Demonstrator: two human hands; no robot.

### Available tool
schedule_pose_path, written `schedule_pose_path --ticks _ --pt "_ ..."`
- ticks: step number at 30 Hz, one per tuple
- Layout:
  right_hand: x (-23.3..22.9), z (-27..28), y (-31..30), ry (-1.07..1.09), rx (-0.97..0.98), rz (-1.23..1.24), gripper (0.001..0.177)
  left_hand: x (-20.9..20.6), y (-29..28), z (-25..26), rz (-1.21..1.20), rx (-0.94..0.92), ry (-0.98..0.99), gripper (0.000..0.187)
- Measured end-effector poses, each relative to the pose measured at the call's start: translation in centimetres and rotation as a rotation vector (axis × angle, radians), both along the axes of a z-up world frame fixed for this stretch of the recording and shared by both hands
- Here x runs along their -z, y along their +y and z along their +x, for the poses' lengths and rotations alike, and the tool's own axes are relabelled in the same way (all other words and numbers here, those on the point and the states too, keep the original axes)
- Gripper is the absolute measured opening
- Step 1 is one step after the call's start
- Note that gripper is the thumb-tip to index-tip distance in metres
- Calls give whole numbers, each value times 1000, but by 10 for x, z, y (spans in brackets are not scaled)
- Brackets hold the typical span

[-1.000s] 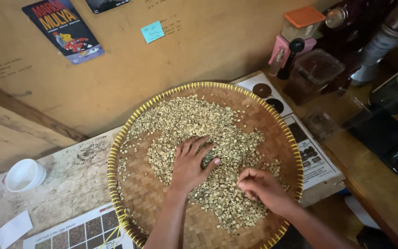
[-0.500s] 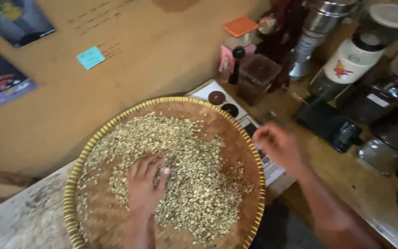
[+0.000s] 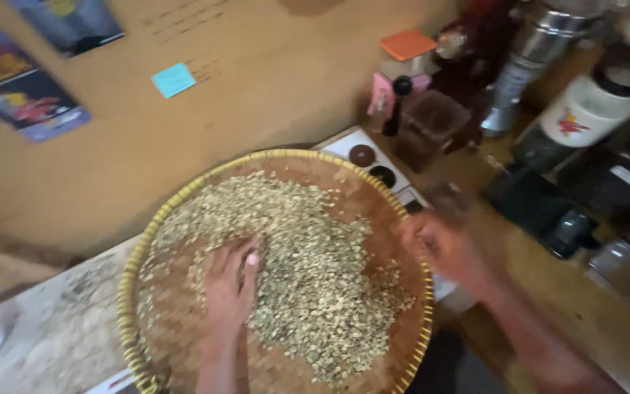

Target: Manually sorting green coffee beans in a woven tray to remove defects

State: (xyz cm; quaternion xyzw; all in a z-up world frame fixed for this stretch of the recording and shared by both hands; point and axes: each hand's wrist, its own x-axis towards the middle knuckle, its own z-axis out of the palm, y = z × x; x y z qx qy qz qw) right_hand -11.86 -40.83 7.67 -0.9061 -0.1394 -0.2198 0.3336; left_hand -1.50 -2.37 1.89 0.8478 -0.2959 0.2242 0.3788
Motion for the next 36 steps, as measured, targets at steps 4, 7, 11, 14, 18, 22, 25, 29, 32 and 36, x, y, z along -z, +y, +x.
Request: schedule_pose_path --ticks 4,7,11,14,18,22,25,29,32,36 --pt "28 -30 98 -58 -416 -71 24 0 3 -3 -122 -74 176 44" --pt "38 -42 135 133 -802 -318 40 -4 2 -6 -334 -96 186 42" --pt "39 1 164 136 -707 -781 65 0 8 -3 -356 -117 161 56" --pt "20 36 168 117 -590 -785 56 -2 21 3 -252 -144 56 53" --pt "26 53 169 -80 -428 -625 34 42 47 28 -264 -180 -9 51" --pt "-17 4 214 205 -666 -710 34 13 47 25 -318 -304 -98 61" --pt "13 -26 225 311 -1053 -768 51 10 56 25 -342 -382 -12 77" --pt "33 -9 234 -151 -798 -685 44 16 62 31 -337 -358 -93 44" --pt "30 24 231 102 -768 -749 39 15 64 29 -244 -369 -165 16" --pt "0 27 243 261 -742 -742 70 27 69 37 -160 -466 -227 34"
